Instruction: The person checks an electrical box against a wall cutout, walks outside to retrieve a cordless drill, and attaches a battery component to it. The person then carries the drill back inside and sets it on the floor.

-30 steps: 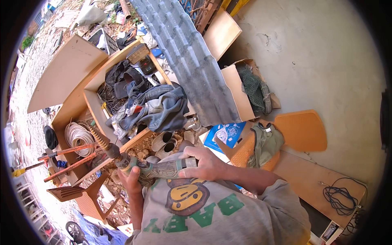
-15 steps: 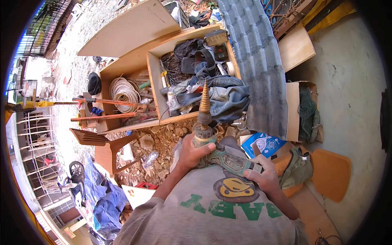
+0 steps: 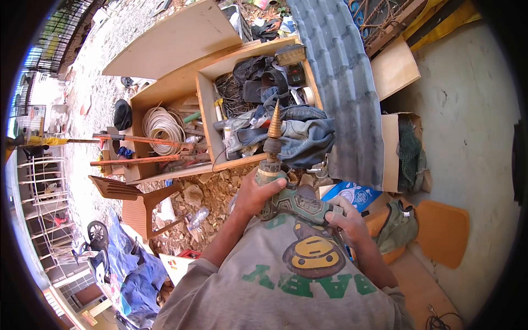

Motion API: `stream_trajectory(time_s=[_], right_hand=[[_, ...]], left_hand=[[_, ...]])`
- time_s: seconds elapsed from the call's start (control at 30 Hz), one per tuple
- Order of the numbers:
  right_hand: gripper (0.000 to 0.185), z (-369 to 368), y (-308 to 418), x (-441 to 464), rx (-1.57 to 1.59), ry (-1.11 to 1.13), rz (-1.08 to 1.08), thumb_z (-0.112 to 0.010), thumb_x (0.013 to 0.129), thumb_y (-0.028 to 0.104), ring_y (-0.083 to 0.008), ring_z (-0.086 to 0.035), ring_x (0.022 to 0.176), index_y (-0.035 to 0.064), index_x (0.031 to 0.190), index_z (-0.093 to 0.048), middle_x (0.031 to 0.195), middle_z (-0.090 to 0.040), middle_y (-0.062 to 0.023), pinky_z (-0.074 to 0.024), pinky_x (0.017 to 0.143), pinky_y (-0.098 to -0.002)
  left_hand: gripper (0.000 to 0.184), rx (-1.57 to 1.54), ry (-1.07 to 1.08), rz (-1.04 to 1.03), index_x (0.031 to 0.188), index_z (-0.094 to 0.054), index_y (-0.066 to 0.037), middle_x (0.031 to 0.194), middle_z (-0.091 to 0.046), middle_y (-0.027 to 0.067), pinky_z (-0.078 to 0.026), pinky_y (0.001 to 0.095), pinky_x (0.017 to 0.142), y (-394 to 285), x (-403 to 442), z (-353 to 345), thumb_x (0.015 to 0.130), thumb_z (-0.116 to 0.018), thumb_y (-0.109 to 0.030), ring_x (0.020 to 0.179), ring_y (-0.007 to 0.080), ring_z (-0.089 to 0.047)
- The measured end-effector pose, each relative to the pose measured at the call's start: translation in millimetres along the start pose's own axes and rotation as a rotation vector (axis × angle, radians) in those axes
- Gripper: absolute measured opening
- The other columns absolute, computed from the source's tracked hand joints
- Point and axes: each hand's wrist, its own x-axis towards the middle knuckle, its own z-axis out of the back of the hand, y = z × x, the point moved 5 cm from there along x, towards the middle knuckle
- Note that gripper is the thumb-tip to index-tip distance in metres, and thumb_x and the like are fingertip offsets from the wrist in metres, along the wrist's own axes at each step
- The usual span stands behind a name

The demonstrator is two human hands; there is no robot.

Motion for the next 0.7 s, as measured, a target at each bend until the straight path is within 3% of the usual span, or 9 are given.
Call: stream_trajectory(time_s=[0.03,0.13,0.23,0.43,0.57,0.7], right_hand=[[0.034,-1,-1,2,0.092,-0.003,0.002,-0.065,0.079,0.018,-0.0094,-0.054,0.06,-0.0016,0.104,-0.052,0.076,-0.058,-0.0051,-0.0421,0.055,-0.0226],[0.028,-2,1,9,-0.003,-0.029,-0.003,-0.064,0.077,0.017,-0.0098,-0.053,0.057,-0.0005,0.098,-0.053,0.075,-0.058,-0.0055,-0.0417,0.052,-0.0234],[0.024,-6,9,13,-0.18,0.002,0.132,-0.063,0.074,0.016,-0.0099,-0.052,0.054,0.0006,0.09,-0.054,0.07,-0.057,-0.0054,-0.0407,0.049,-0.0237],[0.021,-24,13,27,-0.121,-0.054,0.147,-0.065,0.071,0.018,-0.0073,-0.047,0.05,0.0038,0.078,-0.05,0.061,-0.051,-0.0016,-0.0374,0.046,-0.0232],[0.018,-30,12,34,-0.112,0.029,0.18,-0.064,0.072,0.014,-0.006,-0.042,0.05,0.0067,0.079,-0.049,0.065,-0.048,0.0007,-0.0352,0.046,-0.0233],[0.02,-20,18,24,-0.277,0.047,0.303,-0.067,0.072,0.016,-0.0054,-0.045,0.058,0.006,0.079,-0.05,0.068,-0.05,0.0007,-0.0345,0.051,-0.0221]], left_hand=[[0.038,-0.001,-0.011,-0.005,0.101,-0.06,-0.003,0.087,-0.063,0.0017,-0.047,0.0269,0.073,-1,0,1,0.077,-0.073,-0.03,0.078,0.01,-0.057],[0.04,0.008,-0.035,-0.004,0.102,-0.06,-0.003,0.088,-0.064,0.0022,-0.047,0.0272,0.074,-1,-3,5,0.077,-0.072,-0.031,0.08,0.0107,-0.058],[0.039,0.014,-0.036,-0.032,0.103,-0.059,-0.002,0.09,-0.063,0.0031,-0.047,0.0269,0.073,-9,-3,9,0.078,-0.071,-0.03,0.079,0.0113,-0.058],[0.039,-0.083,-0.055,-0.03,0.103,-0.059,-0.002,0.091,-0.063,0.0048,-0.049,0.0271,0.072,1,4,23,0.078,-0.071,-0.029,0.079,0.0122,-0.06],[0.035,-0.129,-0.071,-0.057,0.101,-0.058,-0.002,0.088,-0.063,0.0044,-0.049,0.0274,0.071,2,7,33,0.079,-0.07,-0.027,0.077,0.0118,-0.06],[0.032,-0.184,-0.044,-0.082,0.1,-0.057,-0.001,0.088,-0.063,0.0054,-0.049,0.0276,0.07,-3,4,20,0.08,-0.067,-0.024,0.077,0.0124,-0.061]])
